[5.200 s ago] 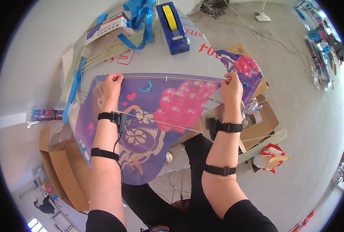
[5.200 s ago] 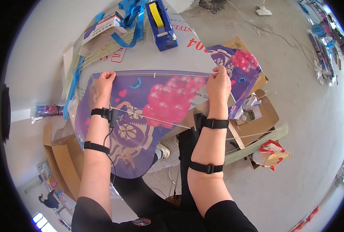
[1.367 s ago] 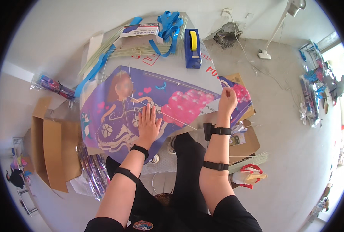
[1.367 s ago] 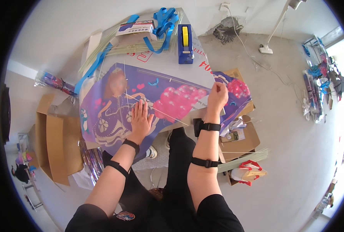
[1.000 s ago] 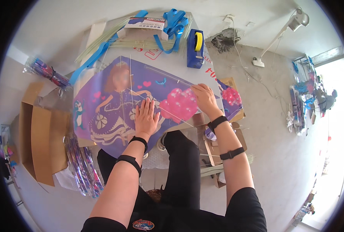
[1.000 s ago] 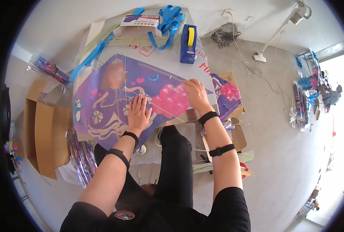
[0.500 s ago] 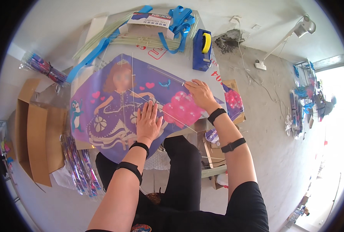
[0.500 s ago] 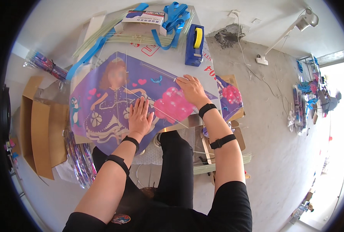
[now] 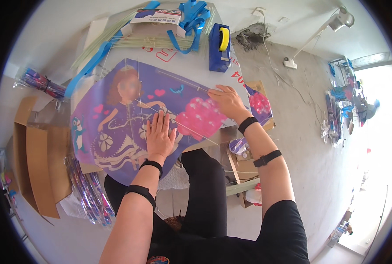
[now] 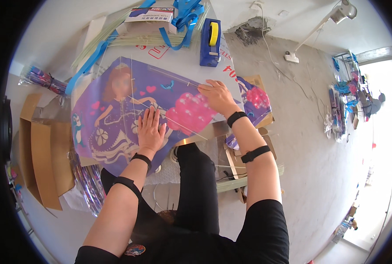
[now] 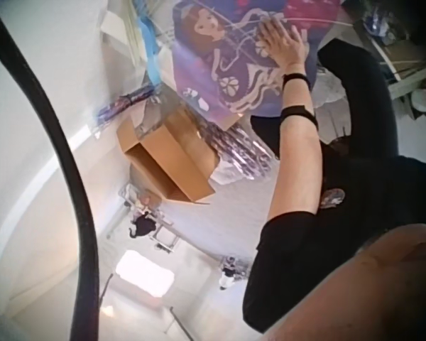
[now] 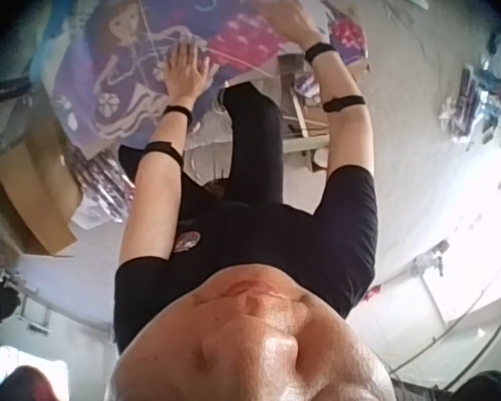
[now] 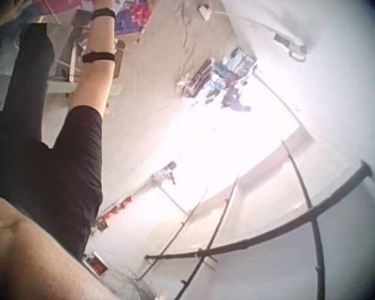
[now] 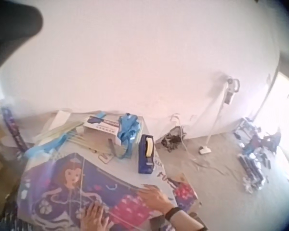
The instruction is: The person is assembling a plastic kite by attaching the printed sail to the structural frame using adhesive tape.
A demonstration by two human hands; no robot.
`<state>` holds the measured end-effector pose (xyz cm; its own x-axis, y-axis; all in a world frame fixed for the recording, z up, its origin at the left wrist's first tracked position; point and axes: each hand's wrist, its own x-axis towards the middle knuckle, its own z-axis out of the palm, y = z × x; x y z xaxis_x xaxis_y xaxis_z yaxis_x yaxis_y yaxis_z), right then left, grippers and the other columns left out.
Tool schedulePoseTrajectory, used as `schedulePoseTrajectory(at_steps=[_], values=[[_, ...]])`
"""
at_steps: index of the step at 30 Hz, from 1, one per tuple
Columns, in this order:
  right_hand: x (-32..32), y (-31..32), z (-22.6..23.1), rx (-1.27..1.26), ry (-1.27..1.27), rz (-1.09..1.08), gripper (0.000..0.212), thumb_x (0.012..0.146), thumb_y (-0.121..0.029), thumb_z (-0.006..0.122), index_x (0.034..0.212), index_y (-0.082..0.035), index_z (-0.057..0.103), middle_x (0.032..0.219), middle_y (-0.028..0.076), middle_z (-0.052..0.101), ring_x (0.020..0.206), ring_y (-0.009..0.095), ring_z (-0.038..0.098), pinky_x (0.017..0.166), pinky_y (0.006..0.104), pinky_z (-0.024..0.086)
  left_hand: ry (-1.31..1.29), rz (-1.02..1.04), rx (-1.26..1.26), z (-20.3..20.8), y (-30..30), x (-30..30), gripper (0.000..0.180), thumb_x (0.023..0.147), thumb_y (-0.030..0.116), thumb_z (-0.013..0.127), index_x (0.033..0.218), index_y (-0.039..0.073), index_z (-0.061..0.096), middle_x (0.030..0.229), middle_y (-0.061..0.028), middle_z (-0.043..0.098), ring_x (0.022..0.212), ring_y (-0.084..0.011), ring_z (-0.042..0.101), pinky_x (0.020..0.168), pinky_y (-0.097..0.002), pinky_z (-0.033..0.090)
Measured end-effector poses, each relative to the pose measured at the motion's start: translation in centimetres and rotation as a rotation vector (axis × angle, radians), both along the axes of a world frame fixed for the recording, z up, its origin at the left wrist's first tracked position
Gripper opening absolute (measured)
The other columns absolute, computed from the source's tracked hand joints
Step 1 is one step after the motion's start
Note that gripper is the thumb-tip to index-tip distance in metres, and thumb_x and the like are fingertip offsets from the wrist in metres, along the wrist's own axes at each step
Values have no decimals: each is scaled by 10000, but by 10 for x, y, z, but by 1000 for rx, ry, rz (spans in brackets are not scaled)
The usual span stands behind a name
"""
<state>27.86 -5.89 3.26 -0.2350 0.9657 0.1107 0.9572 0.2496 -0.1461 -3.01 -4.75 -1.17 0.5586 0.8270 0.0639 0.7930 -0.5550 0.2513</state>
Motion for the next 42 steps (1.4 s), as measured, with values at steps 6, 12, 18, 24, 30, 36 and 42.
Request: schedulePoseTrajectory(at_steps=[6, 12, 18, 24, 30, 36, 42], values=[[44, -65, 2, -57, -47, -119, 444, 737, 9, 538, 1144, -131, 645, 1267, -23, 585, 1241, 232, 466, 1030, 390, 367, -5, -18, 75, -4, -1, 1, 589, 925, 387, 474, 1439, 131, 343, 1495, -82, 320, 1371, -270, 304, 1120, -480, 217], [67, -115, 19, -116, -10, -274, 444, 728, 27, 539, 1132, -117, 654, 1239, 1, 607, 1237, 250, 484, 1045, 406, 368, -21, -9, 84, -4, -1, 0, 584, 926, 383, 471, 1435, 125, 351, 1492, -80, 327, 1371, -264, 305, 1117, -481, 222], [55, -78, 15, 6, 6, -292, 378, 734, 12, 547, 1067, -107, 683, 1188, 9, 636, 1225, 255, 496, 1028, 405, 380, -7, -6, 70, 3, -1, 2, 577, 923, 384, 479, 1421, 115, 370, 1482, -82, 339, 1365, -262, 314, 1112, -482, 232], [-14, 7, 11, 60, 119, -75, 368, 762, -19, 557, 1104, -104, 662, 1211, 10, 617, 1232, 252, 479, 1030, 395, 375, -13, 2, 60, 1, -1, 0, 561, 921, 383, 483, 1406, 115, 396, 1480, -82, 339, 1362, -254, 318, 1112, -478, 235], [-28, 35, 2, -13, 81, 3, 340, 804, -57, 560, 1132, -92, 643, 1228, 0, 601, 1243, 249, 463, 1041, 397, 363, -37, -5, 26, 5, -1, -1, 566, 920, 369, 485, 1414, 116, 376, 1484, -96, 331, 1369, -271, 306, 1113, -485, 227], [-28, 37, -8, -21, 40, 10, 333, 820, -74, 552, 1140, -96, 639, 1227, 5, 599, 1245, 250, 460, 1042, 398, 361, -51, -6, 14, 3, 0, -1, 574, 915, 367, 502, 1410, 106, 376, 1481, -101, 334, 1367, -273, 308, 1111, -487, 227], [-32, 46, -8, -4, 9, 39, 321, 818, -79, 560, 1129, -89, 642, 1218, 4, 601, 1239, 249, 463, 1039, 401, 366, -56, -6, 12, 3, 0, 0, 577, 917, 371, 497, 1413, 105, 371, 1483, -100, 331, 1364, -272, 313, 1111, -487, 226]])
